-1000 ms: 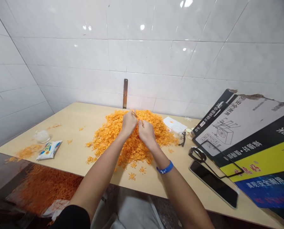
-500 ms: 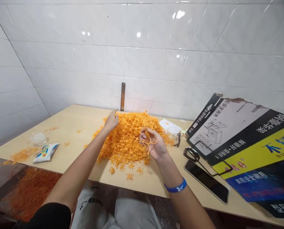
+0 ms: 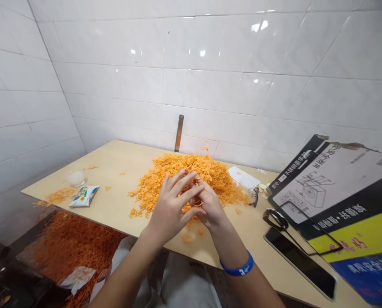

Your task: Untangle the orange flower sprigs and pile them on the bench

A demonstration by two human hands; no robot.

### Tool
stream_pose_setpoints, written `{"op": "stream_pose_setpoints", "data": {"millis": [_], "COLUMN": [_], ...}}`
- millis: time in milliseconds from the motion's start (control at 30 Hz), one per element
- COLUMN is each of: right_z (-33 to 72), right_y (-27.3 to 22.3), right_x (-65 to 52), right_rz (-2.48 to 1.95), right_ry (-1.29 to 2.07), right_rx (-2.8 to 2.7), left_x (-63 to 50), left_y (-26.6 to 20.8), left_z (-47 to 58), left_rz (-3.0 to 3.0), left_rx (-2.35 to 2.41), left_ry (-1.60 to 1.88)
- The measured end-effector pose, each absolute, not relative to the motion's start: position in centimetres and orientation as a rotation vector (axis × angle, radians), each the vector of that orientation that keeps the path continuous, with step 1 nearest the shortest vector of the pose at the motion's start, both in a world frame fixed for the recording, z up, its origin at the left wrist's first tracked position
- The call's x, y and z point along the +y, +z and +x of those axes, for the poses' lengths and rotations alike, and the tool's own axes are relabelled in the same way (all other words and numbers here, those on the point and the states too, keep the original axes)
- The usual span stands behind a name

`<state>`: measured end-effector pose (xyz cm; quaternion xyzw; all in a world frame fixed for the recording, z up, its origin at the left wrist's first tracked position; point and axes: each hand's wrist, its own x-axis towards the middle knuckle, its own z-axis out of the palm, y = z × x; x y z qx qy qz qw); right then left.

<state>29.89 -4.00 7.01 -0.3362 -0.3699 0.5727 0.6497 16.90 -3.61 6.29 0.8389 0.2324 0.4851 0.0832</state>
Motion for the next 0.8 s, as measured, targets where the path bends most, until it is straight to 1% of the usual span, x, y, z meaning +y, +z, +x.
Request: {"op": "stream_pose_setpoints", "data": {"millis": [100,200,300,400,500,600,733,800], "right_z": [29.5,29.4,29.3,29.6,30.5,31.5,32.2,32.4], "right_y": [7.1,7.6,7.7,7.3,6.6,6.1,5.9,5.9], "right_x": [-3.2,-2.7,-2.7,-3.0,-3.5,-4.0,-4.8,-5.1], "right_rz": [-0.747,-0.843,-0.858,-0.733,-0.69,-0.732,-0.767,-0.759], "right_ry": [1.26,1.28,1.41,1.564,1.586,1.548,1.528,1.531], "right_rx": [-0.955,-0.984,-0.895,-0.889,-0.977,-1.022,-1.073,-1.127], "left_x": [-1.6,-0.5,-0.3,0.2,1.4,2.3,2.0,1.4], "left_y": [7.0,7.7,8.2,8.6,9.7,11.9,15.0,16.3], "left_z": [16.7,16.4,16.4,15.8,13.9,11.3,8.1,6.8], "left_rz": [2.378,2.09,1.877,1.633,1.247,0.959,0.857,0.818], "left_rx": [0.668,0.861,0.98,0.955,0.772,0.659,0.702,0.725], "left_ry": [1.556,1.601,1.584,1.69,1.861,2.105,2.578,2.736]}}
